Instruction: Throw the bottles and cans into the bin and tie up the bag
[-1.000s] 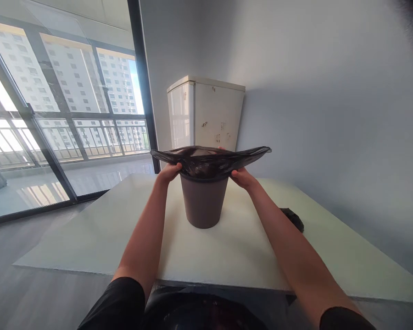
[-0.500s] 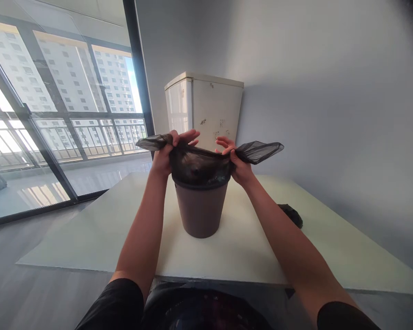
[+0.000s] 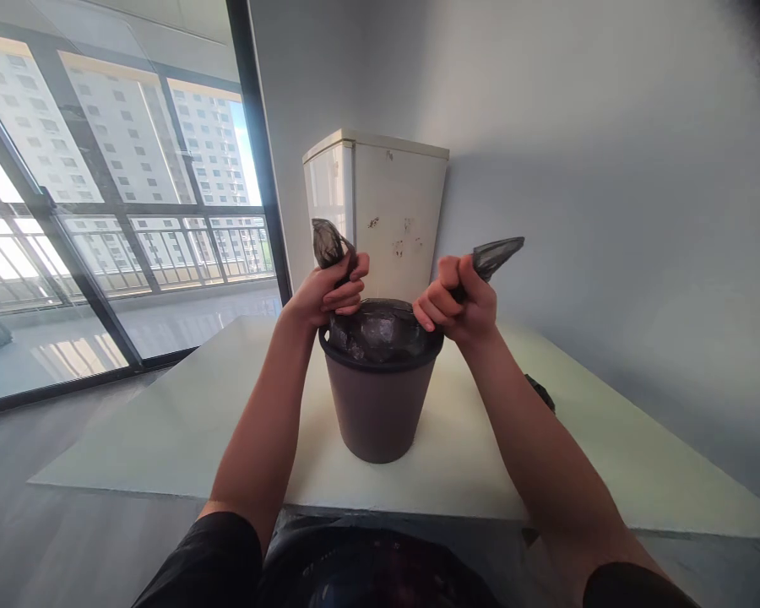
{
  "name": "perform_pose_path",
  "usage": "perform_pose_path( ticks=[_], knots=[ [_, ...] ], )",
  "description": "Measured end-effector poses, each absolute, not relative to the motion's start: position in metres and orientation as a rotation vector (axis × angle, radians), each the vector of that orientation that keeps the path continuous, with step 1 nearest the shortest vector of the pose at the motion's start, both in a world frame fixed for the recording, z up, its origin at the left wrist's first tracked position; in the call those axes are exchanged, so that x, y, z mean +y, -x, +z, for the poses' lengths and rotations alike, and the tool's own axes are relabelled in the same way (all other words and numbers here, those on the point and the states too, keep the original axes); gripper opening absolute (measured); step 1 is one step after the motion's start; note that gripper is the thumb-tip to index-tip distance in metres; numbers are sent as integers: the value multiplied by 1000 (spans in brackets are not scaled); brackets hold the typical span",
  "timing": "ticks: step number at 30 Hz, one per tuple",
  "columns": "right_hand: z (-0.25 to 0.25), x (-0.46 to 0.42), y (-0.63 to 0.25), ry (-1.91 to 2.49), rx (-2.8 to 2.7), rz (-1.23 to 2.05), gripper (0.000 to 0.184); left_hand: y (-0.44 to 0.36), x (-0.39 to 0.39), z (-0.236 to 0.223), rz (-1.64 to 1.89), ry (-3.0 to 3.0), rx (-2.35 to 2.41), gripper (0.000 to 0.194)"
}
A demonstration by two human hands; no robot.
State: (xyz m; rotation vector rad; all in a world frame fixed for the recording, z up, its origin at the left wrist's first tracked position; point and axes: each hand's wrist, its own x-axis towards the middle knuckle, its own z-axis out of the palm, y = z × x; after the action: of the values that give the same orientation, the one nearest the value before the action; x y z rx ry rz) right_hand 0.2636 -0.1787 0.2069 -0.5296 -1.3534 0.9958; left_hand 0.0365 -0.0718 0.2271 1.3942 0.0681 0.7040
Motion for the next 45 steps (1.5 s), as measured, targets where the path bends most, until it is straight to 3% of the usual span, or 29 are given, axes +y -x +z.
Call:
perform_pose_path(
  ticks=[9, 21, 27, 32, 37, 42, 45],
  knots=[
    [225, -185, -250, 658, -1390, 1198, 44, -41, -97, 240, 680, -1341, 126, 11],
    [218, -178, -244, 732, -1351, 1051, 41, -56, -111, 235, 946, -1578, 56, 15],
    [217, -184, -240, 893, -1452, 1001, 51, -50, -114, 236, 1008, -1805, 112, 22],
    [215, -187, -242, 1043, -1591, 860, 36, -45, -126, 240, 871, -2007, 93, 24],
    [212, -189, -248, 1176, -1789, 670, 40, -44, -130, 245, 711, -2227, 22, 21],
    [216, -195, -244, 1126, -1986, 524, 38, -45, -129, 244, 725, -2158, 20, 16],
    [217, -197, -241, 1147, -1998, 457, 24, -49, -131, 241, 840, -2117, 83, 13]
  ],
)
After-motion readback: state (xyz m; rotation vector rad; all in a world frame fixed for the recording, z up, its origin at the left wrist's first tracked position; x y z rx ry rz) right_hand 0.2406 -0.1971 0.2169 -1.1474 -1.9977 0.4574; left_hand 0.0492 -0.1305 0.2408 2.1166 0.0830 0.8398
